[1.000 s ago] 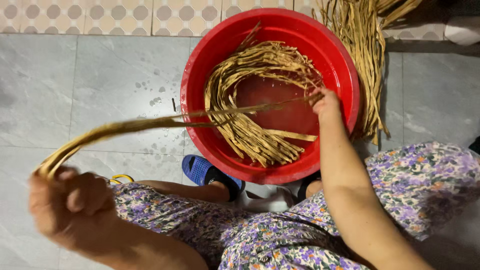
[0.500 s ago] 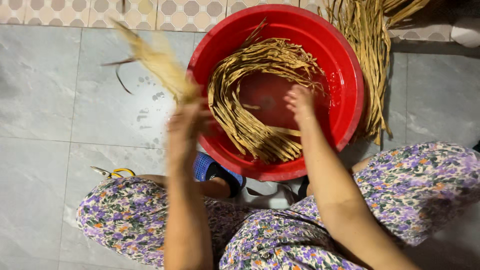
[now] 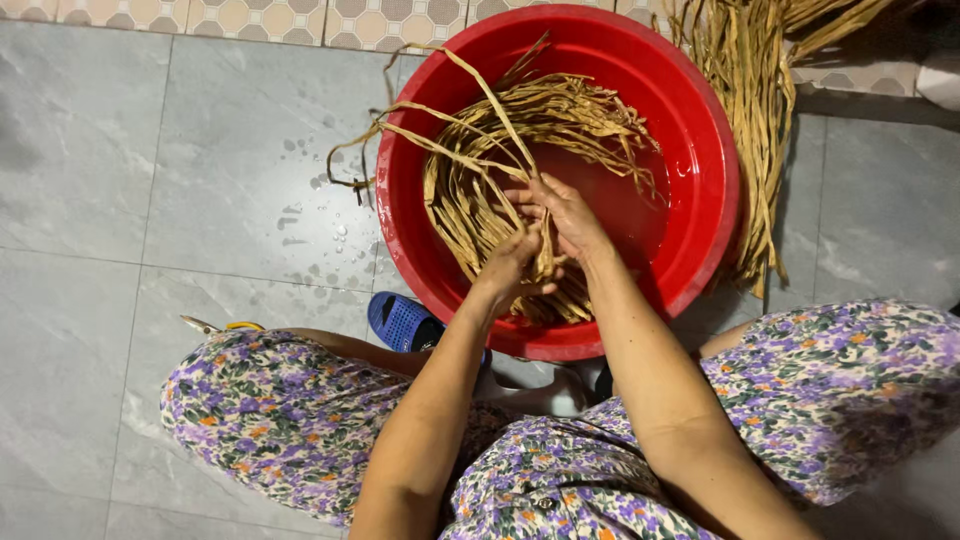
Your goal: The person sits on the floor and repeatedly submerges, agitates, and wrings long dried plant strips in a red basin of water. The strips are handled by hand and kept wet in the basin.
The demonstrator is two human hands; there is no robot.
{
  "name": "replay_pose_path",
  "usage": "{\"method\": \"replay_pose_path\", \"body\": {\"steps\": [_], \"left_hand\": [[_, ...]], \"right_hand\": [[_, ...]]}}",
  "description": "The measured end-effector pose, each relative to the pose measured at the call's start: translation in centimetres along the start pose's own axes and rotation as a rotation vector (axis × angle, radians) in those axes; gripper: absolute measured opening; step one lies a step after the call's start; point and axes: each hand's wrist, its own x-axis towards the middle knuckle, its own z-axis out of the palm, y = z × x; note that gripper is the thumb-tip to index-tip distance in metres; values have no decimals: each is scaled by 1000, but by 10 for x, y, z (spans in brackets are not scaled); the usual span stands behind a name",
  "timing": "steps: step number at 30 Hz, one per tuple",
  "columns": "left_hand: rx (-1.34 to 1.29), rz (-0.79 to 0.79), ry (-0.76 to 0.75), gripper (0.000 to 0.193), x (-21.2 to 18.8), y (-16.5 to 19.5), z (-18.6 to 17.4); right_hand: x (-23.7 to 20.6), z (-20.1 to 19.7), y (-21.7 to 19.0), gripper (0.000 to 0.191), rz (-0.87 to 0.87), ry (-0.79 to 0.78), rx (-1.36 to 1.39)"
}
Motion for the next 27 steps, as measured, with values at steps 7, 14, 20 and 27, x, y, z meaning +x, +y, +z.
{"method": "replay_pose_path", "body": {"steps": [7, 14, 20, 27], "left_hand": [[109, 231, 39, 31, 45, -41, -31], [685, 307, 374, 31, 53, -52, -42], [524, 194, 20, 42, 37, -49, -30], [321, 154, 97, 43, 52, -56, -47]], "right_hand": [[-3, 11, 0, 49, 66, -71, 66], [3, 14, 52, 35, 42, -207, -259], [18, -16, 54, 34, 199, 48, -109], [0, -105, 48, 38, 326, 634, -149]]}}
